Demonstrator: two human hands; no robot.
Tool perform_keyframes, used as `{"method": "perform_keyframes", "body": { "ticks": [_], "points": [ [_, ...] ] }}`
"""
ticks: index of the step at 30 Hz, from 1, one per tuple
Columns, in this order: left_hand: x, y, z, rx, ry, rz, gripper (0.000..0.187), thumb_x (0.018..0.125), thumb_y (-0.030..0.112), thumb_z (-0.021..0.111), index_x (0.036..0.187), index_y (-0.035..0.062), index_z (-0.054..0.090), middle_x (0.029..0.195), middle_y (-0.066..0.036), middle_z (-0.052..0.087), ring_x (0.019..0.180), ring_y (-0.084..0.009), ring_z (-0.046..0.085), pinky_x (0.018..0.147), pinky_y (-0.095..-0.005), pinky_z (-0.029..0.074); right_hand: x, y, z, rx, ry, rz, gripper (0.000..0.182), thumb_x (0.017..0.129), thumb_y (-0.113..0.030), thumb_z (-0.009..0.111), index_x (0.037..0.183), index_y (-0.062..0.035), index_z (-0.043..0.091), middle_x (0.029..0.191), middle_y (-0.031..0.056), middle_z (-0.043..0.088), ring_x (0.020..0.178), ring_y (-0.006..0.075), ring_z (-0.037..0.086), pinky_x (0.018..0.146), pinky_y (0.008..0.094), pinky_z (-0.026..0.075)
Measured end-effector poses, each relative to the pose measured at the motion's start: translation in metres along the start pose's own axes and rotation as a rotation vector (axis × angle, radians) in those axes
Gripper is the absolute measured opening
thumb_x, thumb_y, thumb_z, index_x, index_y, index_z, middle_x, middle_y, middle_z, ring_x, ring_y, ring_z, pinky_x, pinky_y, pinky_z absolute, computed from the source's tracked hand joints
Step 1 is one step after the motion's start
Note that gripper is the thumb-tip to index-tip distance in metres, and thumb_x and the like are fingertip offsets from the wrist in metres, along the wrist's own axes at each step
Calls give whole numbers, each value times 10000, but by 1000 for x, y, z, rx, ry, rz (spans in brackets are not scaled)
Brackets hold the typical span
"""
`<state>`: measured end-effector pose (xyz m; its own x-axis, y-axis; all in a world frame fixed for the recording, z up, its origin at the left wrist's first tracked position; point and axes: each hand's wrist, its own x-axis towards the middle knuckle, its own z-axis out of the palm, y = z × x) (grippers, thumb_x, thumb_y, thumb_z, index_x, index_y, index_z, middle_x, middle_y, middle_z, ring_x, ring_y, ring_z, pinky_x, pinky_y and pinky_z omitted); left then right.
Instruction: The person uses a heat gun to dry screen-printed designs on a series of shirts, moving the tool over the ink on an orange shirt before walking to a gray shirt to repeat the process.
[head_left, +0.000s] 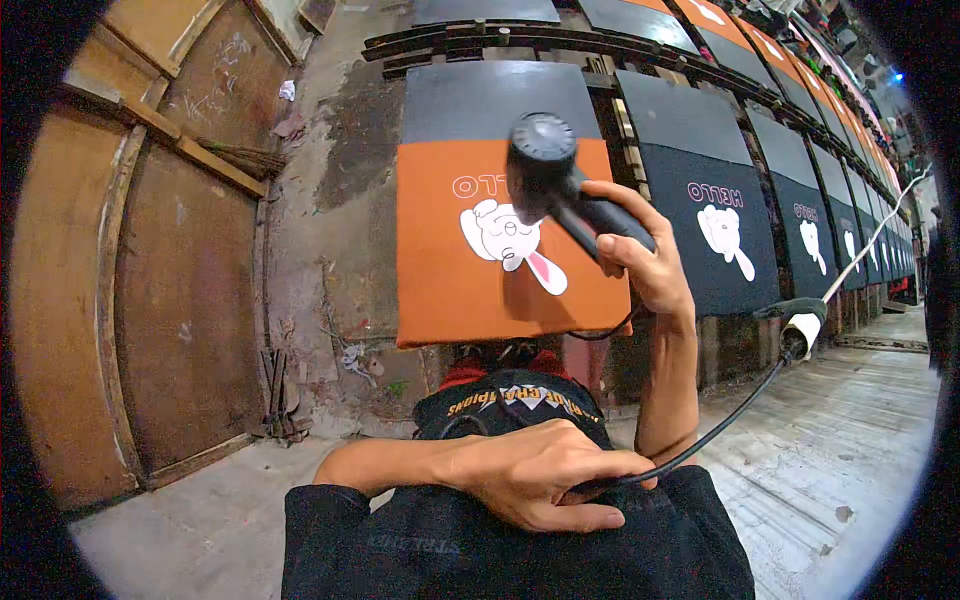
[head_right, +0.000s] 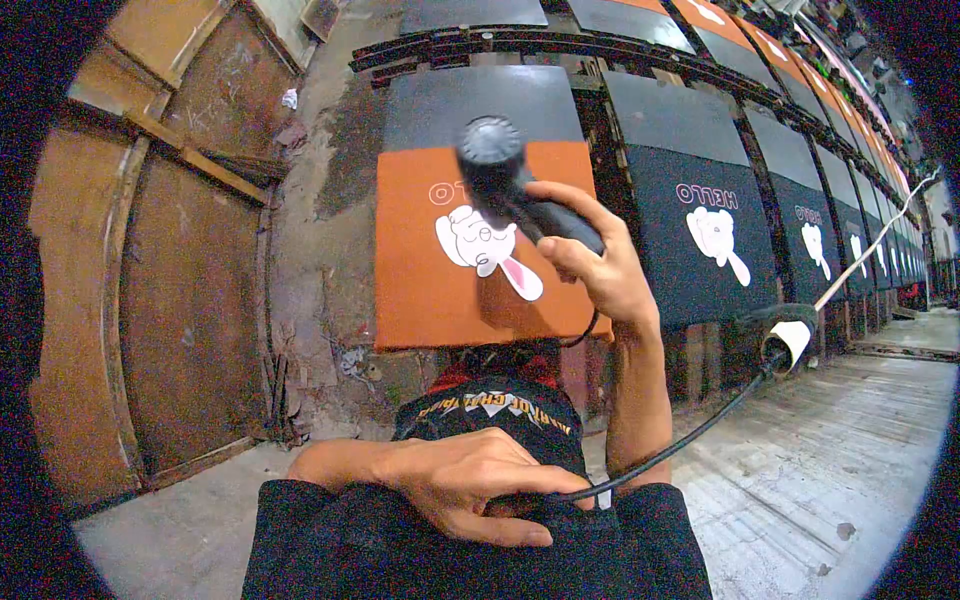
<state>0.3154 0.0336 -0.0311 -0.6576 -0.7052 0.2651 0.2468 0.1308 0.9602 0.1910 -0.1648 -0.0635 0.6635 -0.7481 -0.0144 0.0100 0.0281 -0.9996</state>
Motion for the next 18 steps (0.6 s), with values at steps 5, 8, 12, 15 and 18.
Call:
{"method": "perform_keyframes", "body": {
  "ticks": [5, 8, 12, 15, 18],
  "points": [
    [0, -2, 2, 2, 12, 9, 515, 921, 136, 721, 1357, -49, 520, 1035, -204, 707, 799, -355, 703, 661, -415, 554, -17, -1, -17, 54, 78, 37, 587, 794, -185, 707, 1362, -77, 605, 796, -12, 584, 610, 49, 521, 530, 213, 410],
    [1, -2, 1, 14, 0, 4, 507, 923, 139, 720, 1350, -51, 525, 1046, -204, 706, 809, -349, 705, 667, -410, 555, -22, -1, -22, 42, 106, 21, 590, 793, -179, 710, 1359, -54, 600, 802, -3, 588, 615, 48, 522, 534, 208, 407],
    [0, -1, 2, -6, 0, 5, 504, 925, 144, 719, 1348, -54, 527, 1039, -201, 706, 797, -341, 705, 659, -407, 552, -15, 7, -10, 42, 104, 8, 557, 815, -168, 695, 1356, -70, 604, 781, -15, 579, 626, 50, 527, 553, 210, 420],
    [0, 0, 2, -9, -7, -12, 503, 928, 146, 717, 1348, -55, 526, 1030, -200, 706, 771, -336, 701, 646, -407, 548, -7, 7, 2, 60, -15, 7, 541, 822, -148, 693, 1352, -80, 610, 779, -12, 579, 625, 50, 526, 553, 214, 426],
    [0, 2, 1, 9, -9, -23, 500, 929, 150, 716, 1346, -53, 527, 1011, -195, 708, 750, -334, 696, 636, -405, 545, 3, 7, 14, 132, -106, 44, 531, 828, -142, 699, 1348, -75, 612, 812, -1, 591, 632, 53, 528, 558, 209, 440]
  ]
}}
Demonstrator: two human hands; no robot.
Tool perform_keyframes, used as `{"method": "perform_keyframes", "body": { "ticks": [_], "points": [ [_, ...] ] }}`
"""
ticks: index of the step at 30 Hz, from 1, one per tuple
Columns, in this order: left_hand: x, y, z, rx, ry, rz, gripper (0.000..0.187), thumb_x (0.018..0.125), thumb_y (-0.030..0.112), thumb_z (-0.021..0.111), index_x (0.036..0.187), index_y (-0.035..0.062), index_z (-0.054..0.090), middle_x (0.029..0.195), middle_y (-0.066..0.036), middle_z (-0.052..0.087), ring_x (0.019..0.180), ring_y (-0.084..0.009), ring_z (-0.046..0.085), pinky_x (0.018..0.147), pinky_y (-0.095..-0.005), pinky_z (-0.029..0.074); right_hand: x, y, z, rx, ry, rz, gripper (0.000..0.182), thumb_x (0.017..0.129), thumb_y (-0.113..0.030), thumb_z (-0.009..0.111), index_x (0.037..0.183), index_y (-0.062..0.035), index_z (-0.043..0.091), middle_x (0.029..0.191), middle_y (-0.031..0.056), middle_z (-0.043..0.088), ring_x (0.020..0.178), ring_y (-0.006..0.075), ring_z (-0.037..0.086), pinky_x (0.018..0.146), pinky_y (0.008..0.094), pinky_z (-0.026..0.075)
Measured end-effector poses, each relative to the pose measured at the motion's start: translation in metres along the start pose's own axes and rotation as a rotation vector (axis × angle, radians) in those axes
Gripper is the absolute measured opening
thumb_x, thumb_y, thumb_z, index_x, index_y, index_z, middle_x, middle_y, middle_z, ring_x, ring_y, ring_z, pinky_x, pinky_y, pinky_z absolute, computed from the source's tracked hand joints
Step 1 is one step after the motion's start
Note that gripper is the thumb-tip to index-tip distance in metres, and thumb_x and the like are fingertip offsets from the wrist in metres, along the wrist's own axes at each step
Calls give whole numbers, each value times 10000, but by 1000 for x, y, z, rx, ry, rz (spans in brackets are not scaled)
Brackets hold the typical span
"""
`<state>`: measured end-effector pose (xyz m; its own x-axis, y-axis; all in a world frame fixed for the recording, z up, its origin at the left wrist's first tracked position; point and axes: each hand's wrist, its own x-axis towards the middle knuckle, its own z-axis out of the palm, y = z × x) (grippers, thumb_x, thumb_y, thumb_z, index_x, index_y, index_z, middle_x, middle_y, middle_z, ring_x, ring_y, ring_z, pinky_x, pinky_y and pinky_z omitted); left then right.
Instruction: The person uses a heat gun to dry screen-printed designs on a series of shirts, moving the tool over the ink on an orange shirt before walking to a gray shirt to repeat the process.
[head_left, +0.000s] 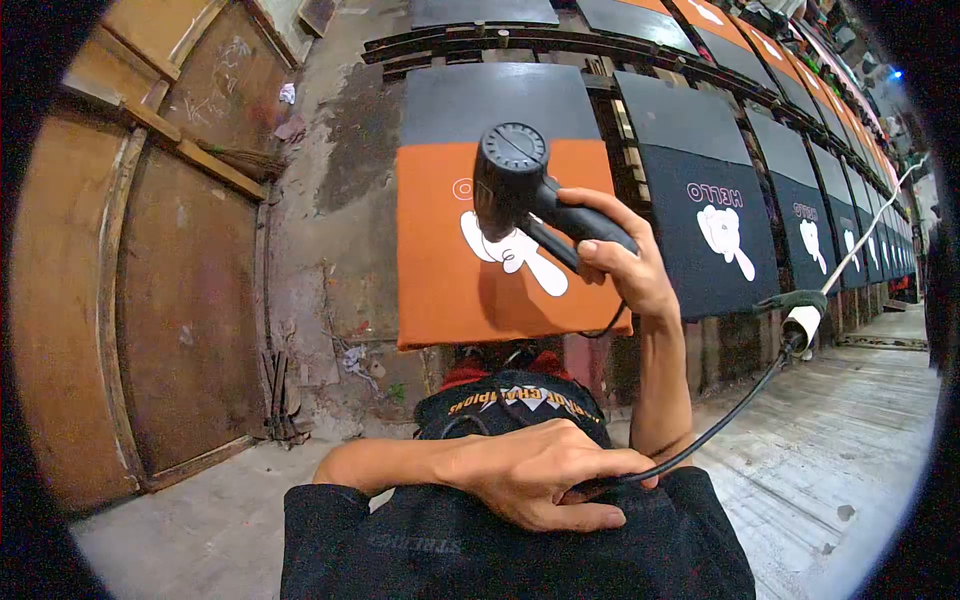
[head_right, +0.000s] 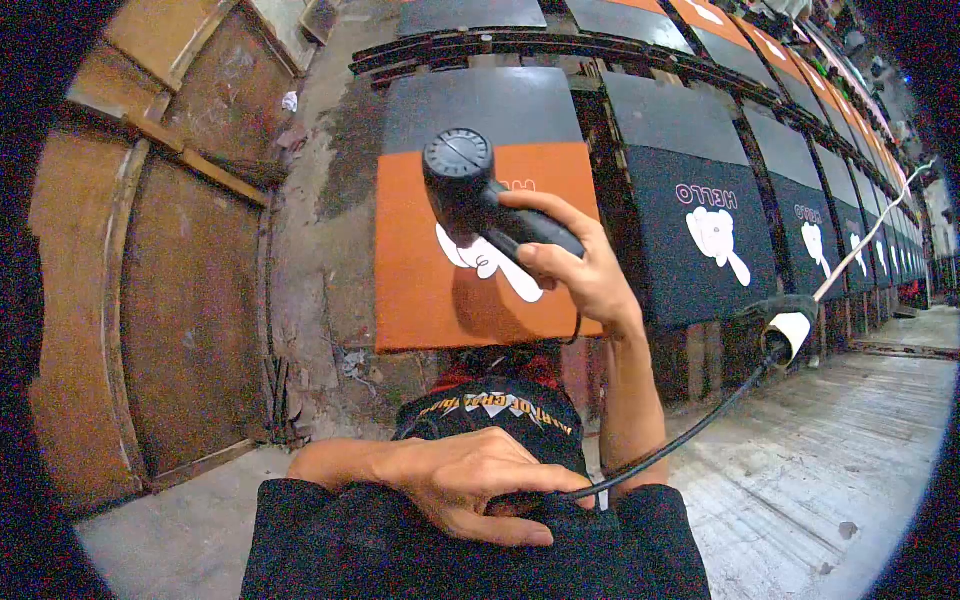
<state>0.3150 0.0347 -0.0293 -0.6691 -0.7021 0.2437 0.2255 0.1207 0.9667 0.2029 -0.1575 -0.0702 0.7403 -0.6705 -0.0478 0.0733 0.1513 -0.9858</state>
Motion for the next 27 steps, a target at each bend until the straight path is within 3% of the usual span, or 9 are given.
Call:
{"method": "perform_keyframes", "body": {
  "ticks": [4, 8, 14, 20, 24, 27],
  "points": [
    [-1, 1, -1, 18, 2, -13, 501, 929, 163, 718, 1346, -43, 531, 981, -191, 710, 734, -333, 692, 628, -403, 541, 20, 11, 21, -33, 18, -85, 521, 838, -132, 704, 1351, -98, 616, 880, 7, 617, 657, 52, 539, 556, 211, 445],
    [0, -2, 0, 33, 21, 18, 504, 931, 172, 715, 1348, -40, 528, 968, -195, 710, 753, -341, 697, 647, -408, 547, 21, 5, 23, -1, -149, 16, 533, 845, -135, 705, 1368, -103, 610, 890, -5, 625, 649, 47, 519, 557, 209, 436],
    [-1, -1, 1, 9, 6, -9, 496, 939, 169, 703, 1344, -52, 523, 1026, -205, 704, 802, -352, 706, 685, -416, 559, 15, 5, 25, -78, -73, -82, 540, 836, -128, 709, 1367, -102, 612, 909, 1, 637, 669, 40, 528, 559, 203, 426],
    [0, 2, 0, 15, -13, -20, 498, 939, 166, 703, 1350, -50, 521, 1040, -204, 702, 790, -348, 700, 670, -416, 550, -15, -7, 5, -68, -44, 62, 550, 809, -198, 717, 1342, -92, 630, 890, 8, 631, 655, 52, 533, 562, 210, 425],
    [0, 1, 2, -1, -3, 10, 507, 935, 159, 707, 1356, -49, 516, 1035, -202, 702, 783, -353, 697, 671, -412, 548, -26, -8, 0, -121, 150, 10, 571, 785, -190, 712, 1338, -73, 628, 826, 4, 602, 649, 59, 540, 559, 208, 422],
    [-1, -1, 2, 10, 14, 44, 511, 933, 155, 707, 1359, -50, 513, 1017, -206, 703, 776, -354, 696, 664, -409, 546, -41, -14, -12, -109, 144, 39, 588, 772, -195, 712, 1338, -63, 624, 811, 3, 599, 638, 57, 539, 555, 204, 416]
  ]
}}
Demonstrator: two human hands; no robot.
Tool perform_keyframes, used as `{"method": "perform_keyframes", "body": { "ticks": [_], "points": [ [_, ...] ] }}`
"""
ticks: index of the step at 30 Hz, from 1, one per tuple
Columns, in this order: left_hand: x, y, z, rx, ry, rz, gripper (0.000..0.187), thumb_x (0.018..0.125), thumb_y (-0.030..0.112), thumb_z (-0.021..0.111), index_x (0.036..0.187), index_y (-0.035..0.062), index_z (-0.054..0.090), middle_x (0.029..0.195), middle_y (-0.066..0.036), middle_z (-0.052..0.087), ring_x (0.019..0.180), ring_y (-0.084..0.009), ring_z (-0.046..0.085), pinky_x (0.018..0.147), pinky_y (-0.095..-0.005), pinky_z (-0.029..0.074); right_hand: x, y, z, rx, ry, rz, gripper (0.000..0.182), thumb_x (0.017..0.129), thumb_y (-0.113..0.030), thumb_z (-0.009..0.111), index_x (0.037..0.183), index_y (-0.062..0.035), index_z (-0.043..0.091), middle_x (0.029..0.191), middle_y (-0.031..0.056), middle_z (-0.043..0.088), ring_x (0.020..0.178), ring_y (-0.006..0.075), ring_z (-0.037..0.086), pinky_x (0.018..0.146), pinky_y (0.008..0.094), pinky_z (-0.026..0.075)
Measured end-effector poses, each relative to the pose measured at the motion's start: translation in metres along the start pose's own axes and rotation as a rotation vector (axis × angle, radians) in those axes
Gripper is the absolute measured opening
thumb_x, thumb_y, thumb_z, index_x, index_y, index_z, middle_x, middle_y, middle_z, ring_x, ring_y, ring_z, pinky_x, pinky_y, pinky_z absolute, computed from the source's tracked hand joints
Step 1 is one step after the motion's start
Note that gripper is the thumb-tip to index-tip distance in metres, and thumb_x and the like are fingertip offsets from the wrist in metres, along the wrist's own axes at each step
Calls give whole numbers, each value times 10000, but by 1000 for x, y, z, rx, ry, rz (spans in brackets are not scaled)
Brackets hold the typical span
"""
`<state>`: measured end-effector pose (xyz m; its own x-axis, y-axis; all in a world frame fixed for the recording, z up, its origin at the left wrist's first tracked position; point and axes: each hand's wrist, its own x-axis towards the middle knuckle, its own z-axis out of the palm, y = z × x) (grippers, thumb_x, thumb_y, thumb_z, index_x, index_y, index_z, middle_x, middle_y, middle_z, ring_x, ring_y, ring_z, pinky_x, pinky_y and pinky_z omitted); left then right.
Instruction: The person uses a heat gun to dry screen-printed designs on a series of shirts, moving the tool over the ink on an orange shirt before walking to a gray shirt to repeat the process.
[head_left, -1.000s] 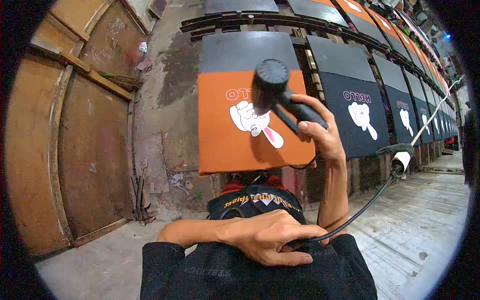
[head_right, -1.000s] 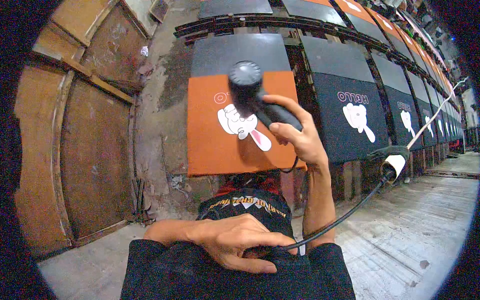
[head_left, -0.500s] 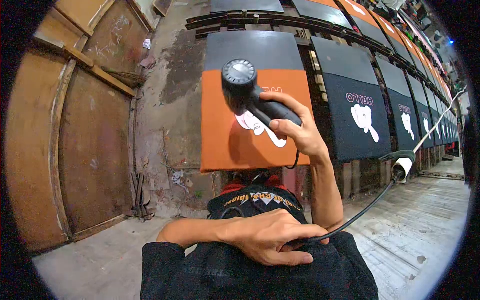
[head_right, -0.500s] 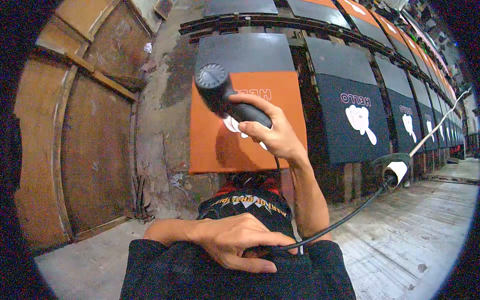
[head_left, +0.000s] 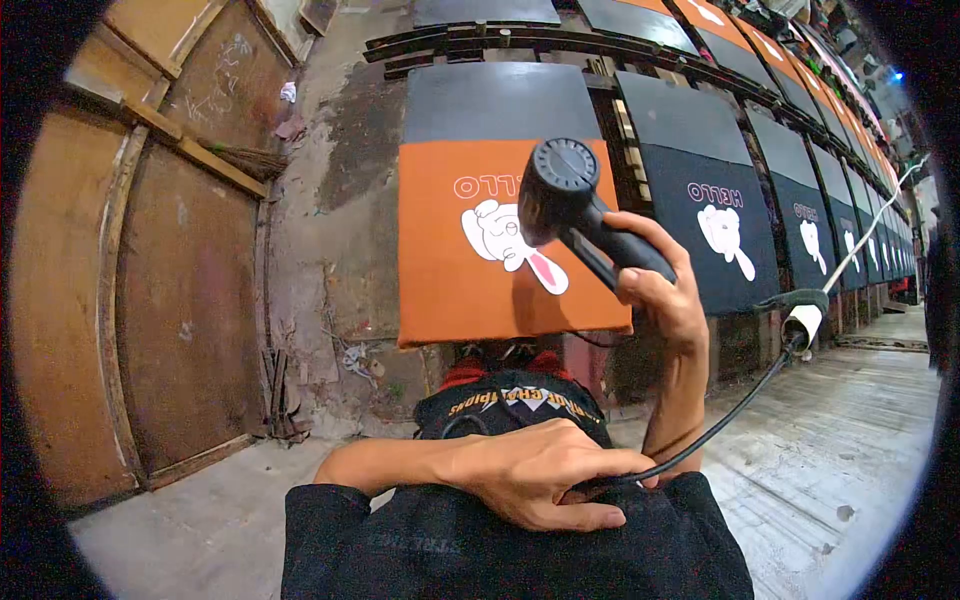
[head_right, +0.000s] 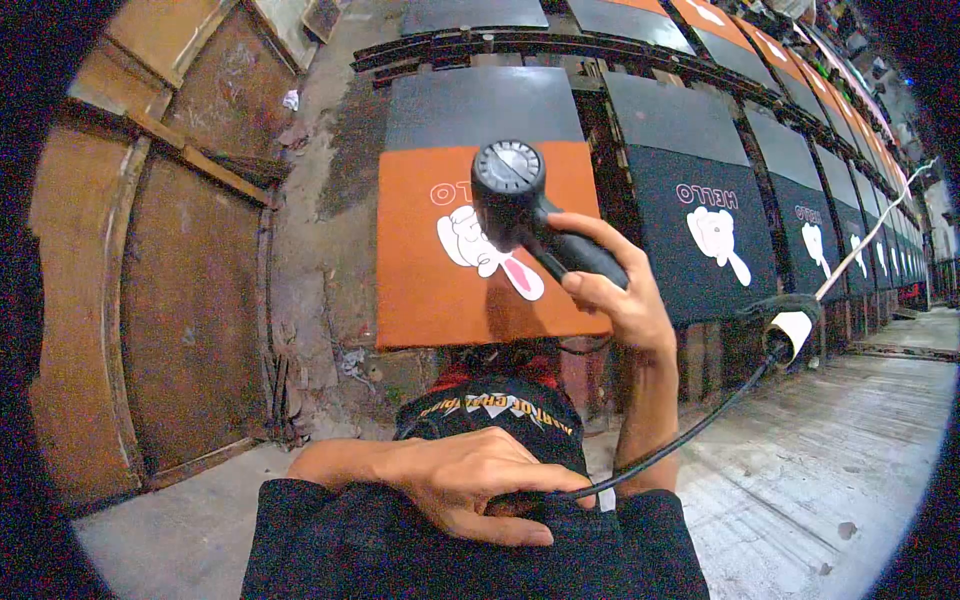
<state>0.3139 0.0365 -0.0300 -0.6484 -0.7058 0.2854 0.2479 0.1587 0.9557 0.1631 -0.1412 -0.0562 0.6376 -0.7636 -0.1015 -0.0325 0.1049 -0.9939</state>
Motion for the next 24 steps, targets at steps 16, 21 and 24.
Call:
{"method": "perform_keyframes", "body": {
  "ticks": [16, 21, 24],
  "points": [
    [2, -2, -3, 5, -19, -28, 540, 927, 158, 719, 1374, -54, 505, 903, -199, 700, 686, -324, 680, 589, -402, 520, 30, 15, 41, 73, -107, -82, 544, 821, -126, 701, 1357, -90, 614, 830, -11, 598, 621, 43, 511, 542, 210, 414],
    [-1, -1, 0, 24, -8, -41, 538, 925, 162, 720, 1370, -55, 509, 897, -193, 699, 697, -331, 679, 599, -410, 523, 51, 12, 40, 81, -292, -13, 528, 841, -115, 686, 1364, -111, 613, 872, 7, 637, 639, 46, 532, 534, 217, 426],
    [0, 3, -3, 43, -32, -69, 536, 924, 158, 719, 1366, -59, 509, 924, -201, 701, 733, -338, 688, 631, -411, 538, 61, 14, 50, 74, -258, -68, 530, 846, -120, 690, 1369, -108, 609, 905, 14, 651, 647, 51, 546, 551, 216, 443]
  ]
}}
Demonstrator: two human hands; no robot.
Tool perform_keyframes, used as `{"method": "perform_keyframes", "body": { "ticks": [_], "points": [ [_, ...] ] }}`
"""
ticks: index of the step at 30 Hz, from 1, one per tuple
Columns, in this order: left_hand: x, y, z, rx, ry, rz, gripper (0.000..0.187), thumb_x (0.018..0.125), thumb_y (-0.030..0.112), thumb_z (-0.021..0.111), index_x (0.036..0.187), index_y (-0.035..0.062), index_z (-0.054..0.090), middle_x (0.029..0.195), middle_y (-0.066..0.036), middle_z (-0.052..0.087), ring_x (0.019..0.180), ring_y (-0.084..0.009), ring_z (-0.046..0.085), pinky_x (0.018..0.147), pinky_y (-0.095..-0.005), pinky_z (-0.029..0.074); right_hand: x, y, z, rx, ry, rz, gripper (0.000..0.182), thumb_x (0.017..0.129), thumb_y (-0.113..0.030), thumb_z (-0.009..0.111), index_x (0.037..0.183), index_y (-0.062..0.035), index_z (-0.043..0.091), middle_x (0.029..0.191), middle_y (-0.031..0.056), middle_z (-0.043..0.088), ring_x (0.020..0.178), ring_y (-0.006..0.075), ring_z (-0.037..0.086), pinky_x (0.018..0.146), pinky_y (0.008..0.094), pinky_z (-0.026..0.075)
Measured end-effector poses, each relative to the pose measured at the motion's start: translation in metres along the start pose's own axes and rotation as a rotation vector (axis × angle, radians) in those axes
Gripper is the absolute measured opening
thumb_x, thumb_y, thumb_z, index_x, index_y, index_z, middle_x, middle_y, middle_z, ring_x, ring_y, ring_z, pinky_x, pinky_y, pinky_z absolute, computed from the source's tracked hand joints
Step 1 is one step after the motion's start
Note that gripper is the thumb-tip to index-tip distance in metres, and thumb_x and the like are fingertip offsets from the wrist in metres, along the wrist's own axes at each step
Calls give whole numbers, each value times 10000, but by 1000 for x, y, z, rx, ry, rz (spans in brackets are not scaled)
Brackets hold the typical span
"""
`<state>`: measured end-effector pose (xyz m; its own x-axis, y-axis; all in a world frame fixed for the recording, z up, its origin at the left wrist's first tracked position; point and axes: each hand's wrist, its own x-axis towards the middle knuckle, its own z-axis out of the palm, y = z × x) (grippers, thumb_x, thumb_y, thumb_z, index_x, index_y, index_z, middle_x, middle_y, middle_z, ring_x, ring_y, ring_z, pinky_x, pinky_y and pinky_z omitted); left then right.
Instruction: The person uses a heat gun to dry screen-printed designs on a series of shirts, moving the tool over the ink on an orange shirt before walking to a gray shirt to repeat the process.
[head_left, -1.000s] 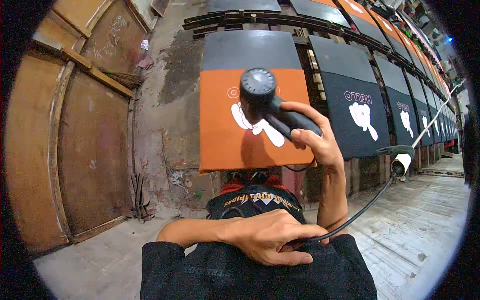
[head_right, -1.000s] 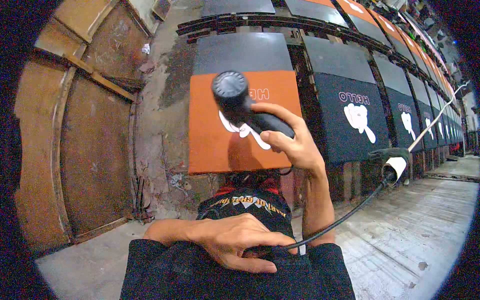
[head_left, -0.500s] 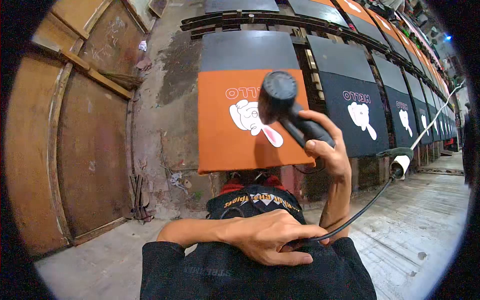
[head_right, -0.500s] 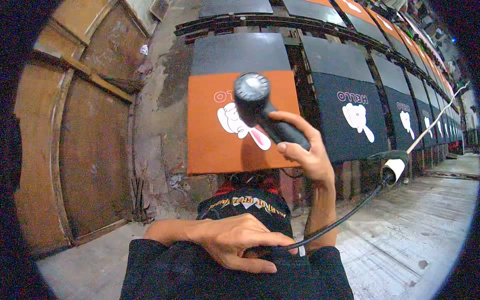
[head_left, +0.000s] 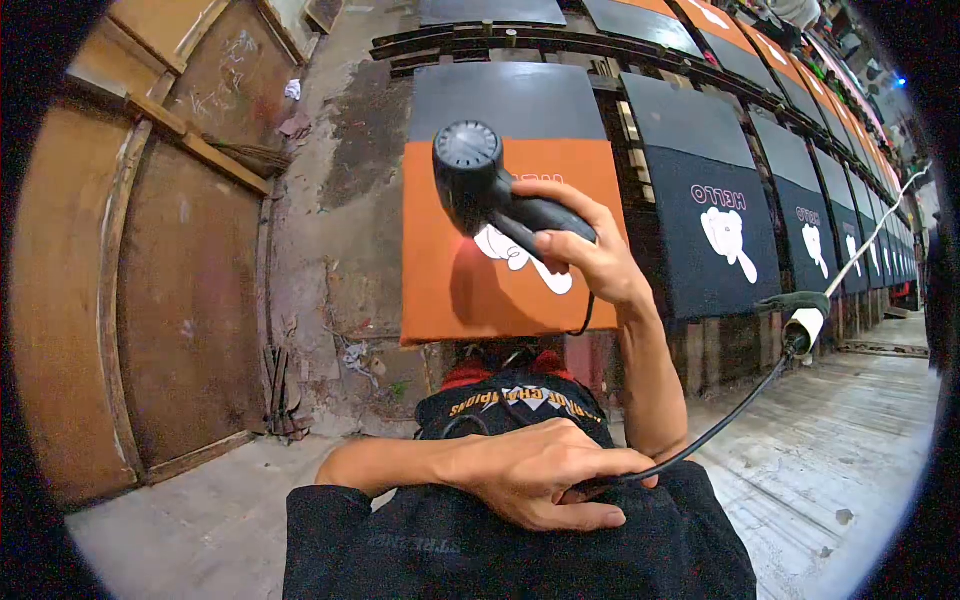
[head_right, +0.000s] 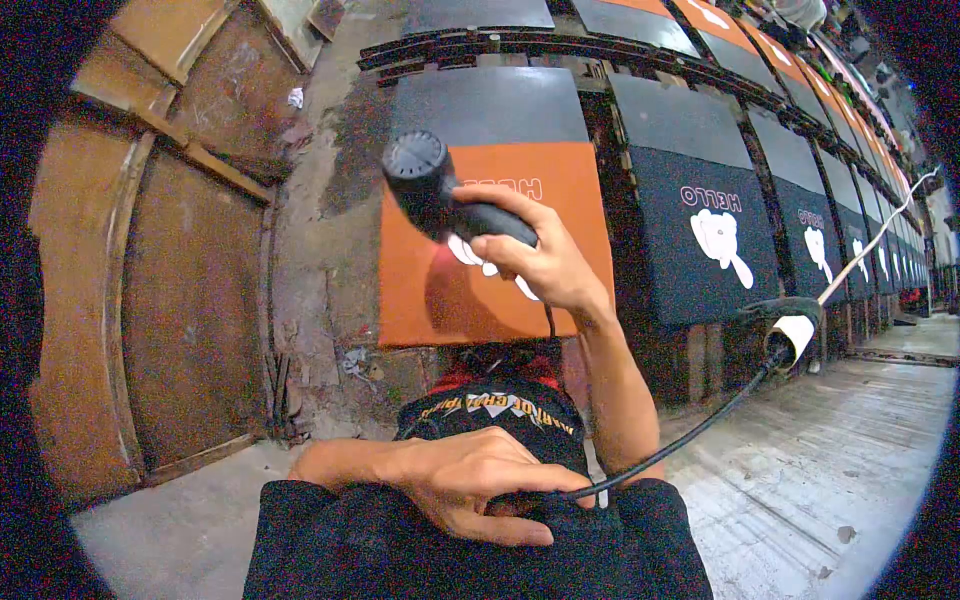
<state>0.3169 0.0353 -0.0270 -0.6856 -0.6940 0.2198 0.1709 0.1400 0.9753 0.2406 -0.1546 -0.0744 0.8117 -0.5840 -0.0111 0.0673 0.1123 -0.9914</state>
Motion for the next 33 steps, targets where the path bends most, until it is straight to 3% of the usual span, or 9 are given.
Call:
{"method": "perform_keyframes", "body": {
  "ticks": [4, 9, 13, 17, 20, 24, 28, 33],
  "points": [
    [-2, -5, 6, -16, 24, 37, 533, 924, 149, 716, 1364, -65, 507, 933, -207, 703, 772, -347, 697, 663, -414, 547, 22, 15, 8, -27, 74, -127, 511, 862, -133, 699, 1365, -109, 612, 951, 20, 662, 669, 52, 564, 585, 222, 473],
    [-1, -3, 6, -30, 15, 39, 533, 925, 137, 711, 1366, -74, 500, 979, -214, 710, 825, -363, 706, 693, -421, 557, 28, 10, -2, 29, -40, 27, 508, 852, -139, 707, 1352, -124, 618, 875, 0, 644, 676, 59, 558, 590, 233, 483],
    [-1, -5, 7, -22, 23, 53, 534, 926, 135, 709, 1364, -84, 496, 1033, -232, 708, 867, -371, 712, 722, -422, 567, 38, 14, 3, -94, 137, -108, 500, 858, -136, 698, 1352, -139, 620, 875, -4, 637, 676, 51, 554, 579, 227, 477],
    [0, -3, 5, -28, 7, 30, 530, 927, 135, 707, 1360, -87, 498, 1058, -236, 704, 882, -376, 712, 728, -423, 569, 18, -1, -3, -58, 29, -36, 491, 863, -122, 685, 1349, -120, 619, 877, -2, 645, 641, 52, 549, 560, 221, 469],
    [1, -7, 7, -27, 25, 55, 533, 925, 141, 712, 1363, -77, 501, 1047, -229, 705, 834, -361, 710, 695, -416, 563, -8, -7, 1, -24, 10, 28, 485, 862, -125, 683, 1343, -106, 622, 867, -7, 637, 619, 49, 522, 535, 217, 438],
    [3, 0, 1, -33, -28, -7, 536, 920, 146, 723, 1364, -63, 508, 1023, -217, 706, 768, -335, 702, 653, -402, 555, -23, -3, 8, -77, 119, -76, 498, 853, -130, 689, 1346, -106, 625, 873, -6, 616, 631, 48, 510, 538, 219, 426],
    [4, 1, 0, -34, -31, -2, 532, 916, 145, 729, 1359, -58, 516, 1018, -200, 708, 723, -314, 694, 634, -391, 548, -47, -13, -6, -2, -5, 93, 534, 846, -148, 704, 1369, -106, 603, 839, -27, 579, 634, 35, 483, 549, 203, 394],
    [3, -6, 6, -48, 16, 51, 520, 916, 139, 726, 1355, -52, 524, 1010, -183, 709, 688, -292, 687, 604, -377, 539, -61, -19, -3, -123, 167, 52, 537, 833, -197, 704, 1354, -102, 614, 828, -28, 547, 635, 34, 477, 549, 206, 379]
  ]
}}
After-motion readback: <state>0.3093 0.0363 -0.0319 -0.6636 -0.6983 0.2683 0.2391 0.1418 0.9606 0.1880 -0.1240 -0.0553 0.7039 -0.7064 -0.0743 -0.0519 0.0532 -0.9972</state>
